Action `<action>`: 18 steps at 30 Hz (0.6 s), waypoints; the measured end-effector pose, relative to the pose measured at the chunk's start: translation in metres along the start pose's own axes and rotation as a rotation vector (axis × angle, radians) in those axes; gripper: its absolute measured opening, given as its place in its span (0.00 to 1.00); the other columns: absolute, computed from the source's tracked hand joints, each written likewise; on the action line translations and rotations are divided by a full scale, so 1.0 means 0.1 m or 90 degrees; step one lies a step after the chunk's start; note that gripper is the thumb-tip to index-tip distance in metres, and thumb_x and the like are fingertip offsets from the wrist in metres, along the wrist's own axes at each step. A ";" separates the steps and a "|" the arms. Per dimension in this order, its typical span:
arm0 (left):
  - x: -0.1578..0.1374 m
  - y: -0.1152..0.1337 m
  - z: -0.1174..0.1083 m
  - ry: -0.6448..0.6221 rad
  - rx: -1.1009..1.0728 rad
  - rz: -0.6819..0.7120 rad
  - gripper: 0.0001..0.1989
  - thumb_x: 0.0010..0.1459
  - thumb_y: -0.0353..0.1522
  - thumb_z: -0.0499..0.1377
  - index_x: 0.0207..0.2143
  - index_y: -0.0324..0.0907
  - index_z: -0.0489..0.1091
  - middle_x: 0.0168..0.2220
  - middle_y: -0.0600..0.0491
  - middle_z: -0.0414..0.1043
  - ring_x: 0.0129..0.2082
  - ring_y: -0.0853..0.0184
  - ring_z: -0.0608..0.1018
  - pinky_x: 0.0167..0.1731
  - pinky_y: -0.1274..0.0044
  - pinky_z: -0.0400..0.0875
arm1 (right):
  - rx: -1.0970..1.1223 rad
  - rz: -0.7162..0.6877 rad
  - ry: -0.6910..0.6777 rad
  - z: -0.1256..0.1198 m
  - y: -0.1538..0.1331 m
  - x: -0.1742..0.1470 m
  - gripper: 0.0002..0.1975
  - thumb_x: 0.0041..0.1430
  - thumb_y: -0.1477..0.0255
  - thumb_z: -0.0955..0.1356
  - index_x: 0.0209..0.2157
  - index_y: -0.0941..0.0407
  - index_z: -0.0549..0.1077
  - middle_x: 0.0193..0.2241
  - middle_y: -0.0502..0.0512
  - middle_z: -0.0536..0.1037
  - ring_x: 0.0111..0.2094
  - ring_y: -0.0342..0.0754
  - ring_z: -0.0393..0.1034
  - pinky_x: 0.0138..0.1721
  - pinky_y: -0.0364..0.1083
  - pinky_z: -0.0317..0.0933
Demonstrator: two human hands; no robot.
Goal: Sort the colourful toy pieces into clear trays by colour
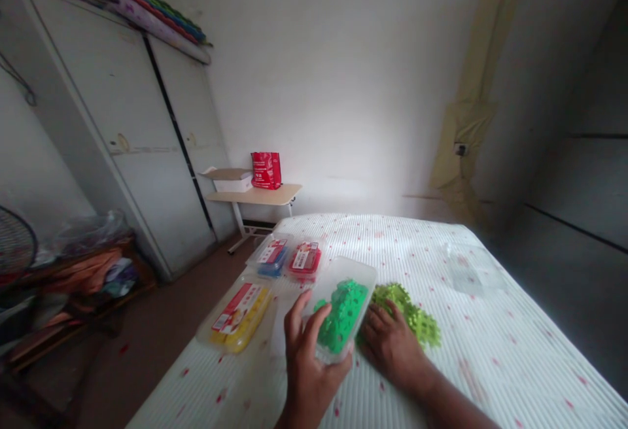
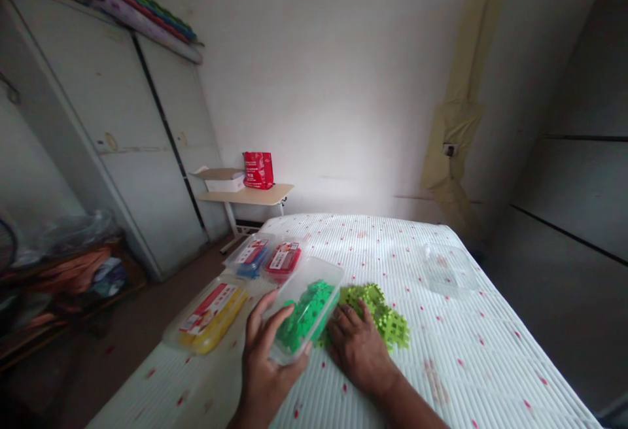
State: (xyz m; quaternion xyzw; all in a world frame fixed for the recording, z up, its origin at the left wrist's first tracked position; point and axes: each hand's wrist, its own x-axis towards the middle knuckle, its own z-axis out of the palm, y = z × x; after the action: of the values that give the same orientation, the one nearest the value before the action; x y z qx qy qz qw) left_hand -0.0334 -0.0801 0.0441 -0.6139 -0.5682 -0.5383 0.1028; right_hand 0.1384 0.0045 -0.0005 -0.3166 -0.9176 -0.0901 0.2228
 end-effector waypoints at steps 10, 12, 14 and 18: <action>0.19 0.09 0.26 -0.054 -0.065 -0.077 0.31 0.38 0.25 0.63 0.49 0.43 0.63 0.60 0.44 0.48 0.56 0.51 0.63 0.52 0.61 0.64 | 0.070 0.163 0.179 -0.33 0.48 -0.05 0.11 0.60 0.71 0.61 0.41 0.57 0.72 0.43 0.61 0.75 0.45 0.52 0.68 0.49 0.56 0.60; 0.17 0.10 0.29 -0.080 -0.095 -0.089 0.34 0.37 0.25 0.62 0.51 0.44 0.61 0.60 0.44 0.45 0.53 0.52 0.66 0.51 0.62 0.65 | 0.078 0.174 0.247 -0.38 0.58 -0.11 0.15 0.61 0.71 0.60 0.47 0.58 0.68 0.47 0.63 0.72 0.47 0.52 0.67 0.46 0.53 0.64; 0.16 0.11 0.31 -0.105 -0.124 -0.092 0.36 0.36 0.24 0.62 0.52 0.44 0.60 0.61 0.44 0.43 0.52 0.54 0.68 0.50 0.63 0.66 | 0.096 0.129 0.240 -0.45 0.62 -0.12 0.16 0.61 0.72 0.61 0.51 0.56 0.67 0.51 0.62 0.69 0.51 0.51 0.65 0.46 0.51 0.65; 0.20 0.06 0.34 -0.103 -0.165 -0.103 0.38 0.38 0.26 0.63 0.54 0.45 0.57 0.63 0.44 0.40 0.56 0.52 0.62 0.53 0.62 0.62 | 0.133 0.038 0.215 -0.56 0.54 -0.05 0.12 0.61 0.74 0.61 0.42 0.55 0.72 0.39 0.59 0.77 0.40 0.48 0.71 0.39 0.47 0.68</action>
State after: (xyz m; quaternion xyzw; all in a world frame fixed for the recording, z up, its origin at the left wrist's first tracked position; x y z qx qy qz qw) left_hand -0.0140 -0.0454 0.0490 -0.6154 -0.5482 -0.5624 -0.0670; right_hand 0.1954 0.0273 0.0477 -0.2991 -0.8617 -0.0398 0.4079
